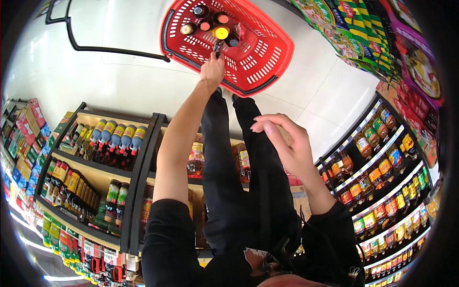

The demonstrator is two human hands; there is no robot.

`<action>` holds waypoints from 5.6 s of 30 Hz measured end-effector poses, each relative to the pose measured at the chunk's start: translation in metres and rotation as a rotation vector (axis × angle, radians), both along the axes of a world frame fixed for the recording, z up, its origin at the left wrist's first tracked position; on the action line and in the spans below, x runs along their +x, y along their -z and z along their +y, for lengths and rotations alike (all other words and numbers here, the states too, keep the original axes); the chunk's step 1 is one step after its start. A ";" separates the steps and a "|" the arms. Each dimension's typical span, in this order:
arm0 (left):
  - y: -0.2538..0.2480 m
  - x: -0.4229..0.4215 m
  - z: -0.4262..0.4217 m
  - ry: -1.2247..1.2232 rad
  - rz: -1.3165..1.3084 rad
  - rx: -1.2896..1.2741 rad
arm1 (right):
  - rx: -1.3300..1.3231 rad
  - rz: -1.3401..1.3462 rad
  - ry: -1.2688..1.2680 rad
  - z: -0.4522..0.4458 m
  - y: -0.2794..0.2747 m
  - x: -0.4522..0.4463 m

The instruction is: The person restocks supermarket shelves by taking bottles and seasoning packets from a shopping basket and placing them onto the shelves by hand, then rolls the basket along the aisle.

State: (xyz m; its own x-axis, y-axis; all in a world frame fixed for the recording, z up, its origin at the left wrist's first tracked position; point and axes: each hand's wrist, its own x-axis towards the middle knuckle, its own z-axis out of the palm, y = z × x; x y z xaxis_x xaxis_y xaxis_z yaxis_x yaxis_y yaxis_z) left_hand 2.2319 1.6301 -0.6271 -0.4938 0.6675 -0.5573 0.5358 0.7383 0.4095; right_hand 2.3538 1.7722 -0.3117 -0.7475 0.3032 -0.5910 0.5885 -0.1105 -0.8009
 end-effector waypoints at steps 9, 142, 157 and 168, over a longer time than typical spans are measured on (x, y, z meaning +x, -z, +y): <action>-0.139 0.014 -0.033 -0.202 -0.028 0.392 | -0.172 -0.064 -0.015 -0.015 0.030 0.036; 0.051 -0.040 0.121 0.022 -0.097 -0.017 | 0.563 -0.294 -0.196 0.007 0.211 -0.010; 0.017 -0.060 0.124 0.170 -0.093 0.138 | 0.888 -0.172 -0.492 0.022 0.234 -0.009; -0.331 -0.126 0.038 0.191 -0.537 0.561 | 0.437 0.163 -0.228 0.029 0.128 -0.053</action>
State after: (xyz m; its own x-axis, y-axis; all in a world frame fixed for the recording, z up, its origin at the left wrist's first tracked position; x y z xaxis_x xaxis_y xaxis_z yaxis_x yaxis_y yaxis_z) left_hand 2.1055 1.6677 -0.2957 -0.1021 0.9648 -0.2425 0.2566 0.2610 0.9306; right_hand 2.3007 1.8011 -0.4397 -0.8950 0.3147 -0.3161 0.4226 0.3709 -0.8270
